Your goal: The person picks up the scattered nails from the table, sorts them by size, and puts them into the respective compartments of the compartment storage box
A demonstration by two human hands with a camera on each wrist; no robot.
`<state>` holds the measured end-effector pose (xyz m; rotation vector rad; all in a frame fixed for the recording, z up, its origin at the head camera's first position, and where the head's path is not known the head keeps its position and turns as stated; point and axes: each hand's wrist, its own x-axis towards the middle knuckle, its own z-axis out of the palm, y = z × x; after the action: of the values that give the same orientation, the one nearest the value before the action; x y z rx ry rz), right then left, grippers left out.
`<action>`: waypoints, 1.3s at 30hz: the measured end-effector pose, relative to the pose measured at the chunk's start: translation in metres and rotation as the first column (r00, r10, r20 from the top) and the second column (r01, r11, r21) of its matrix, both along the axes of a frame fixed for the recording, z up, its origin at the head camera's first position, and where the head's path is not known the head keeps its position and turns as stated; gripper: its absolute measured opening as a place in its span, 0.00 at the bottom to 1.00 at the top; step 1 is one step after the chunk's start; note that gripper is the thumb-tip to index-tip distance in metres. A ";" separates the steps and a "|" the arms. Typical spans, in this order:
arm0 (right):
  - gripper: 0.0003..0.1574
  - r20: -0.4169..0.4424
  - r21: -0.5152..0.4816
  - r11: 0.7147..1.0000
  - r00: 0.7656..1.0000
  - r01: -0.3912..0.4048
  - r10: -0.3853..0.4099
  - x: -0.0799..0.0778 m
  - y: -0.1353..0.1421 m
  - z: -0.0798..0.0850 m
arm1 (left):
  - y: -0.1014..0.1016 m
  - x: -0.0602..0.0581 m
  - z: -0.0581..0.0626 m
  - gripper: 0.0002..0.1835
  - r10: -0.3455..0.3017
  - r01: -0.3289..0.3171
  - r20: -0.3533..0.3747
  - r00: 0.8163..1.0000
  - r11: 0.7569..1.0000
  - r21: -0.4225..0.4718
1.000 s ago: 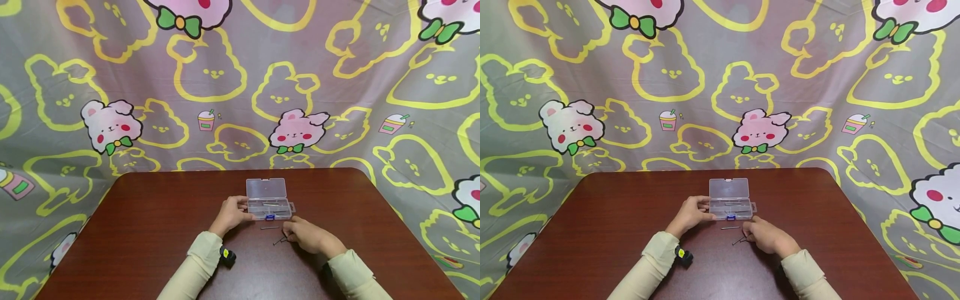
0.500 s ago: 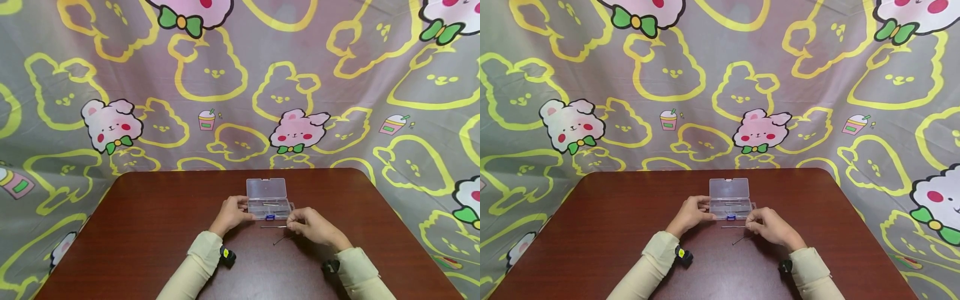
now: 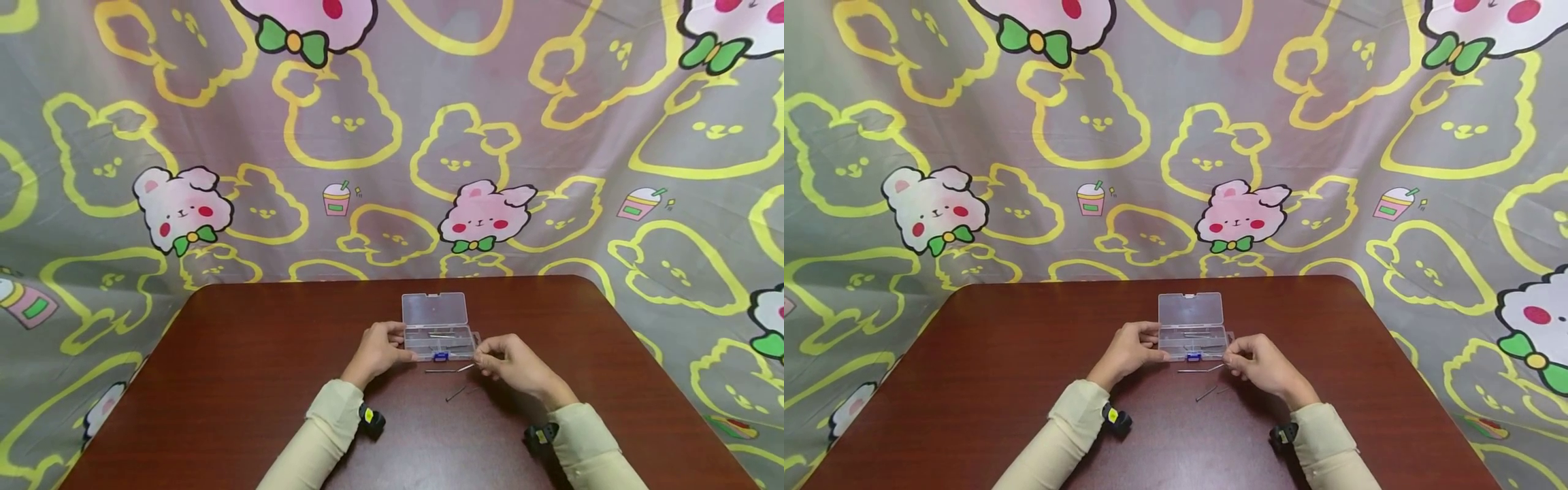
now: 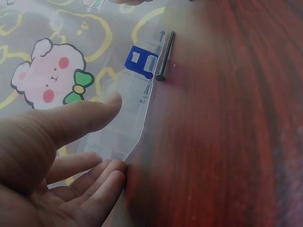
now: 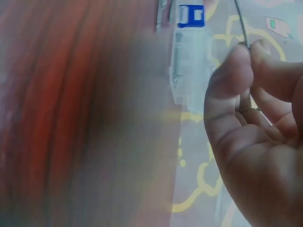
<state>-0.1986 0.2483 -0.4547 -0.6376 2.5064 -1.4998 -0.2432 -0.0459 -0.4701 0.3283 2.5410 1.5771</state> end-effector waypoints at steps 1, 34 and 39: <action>0.10 0.019 -0.014 1.000 1.000 -0.004 0.005 0.000 0.000 0.000 | 0.000 0.000 0.000 0.37 -0.001 0.001 0.000 1.000 1.000 0.001; 0.08 0.100 -0.079 0.966 0.966 0.246 -0.238 -0.017 -0.022 0.005 | -0.002 0.000 -0.002 0.37 -0.001 0.001 -0.012 1.000 1.000 0.005; 0.08 0.091 -0.022 0.954 0.951 0.298 -0.295 -0.021 -0.026 0.007 | -0.002 -0.001 -0.001 0.37 -0.004 0.004 -0.017 1.000 1.000 0.008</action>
<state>-0.2193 0.2225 -0.4479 -0.1974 2.6022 -1.6297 -0.2438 -0.0480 -0.4714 0.3490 2.5459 1.5903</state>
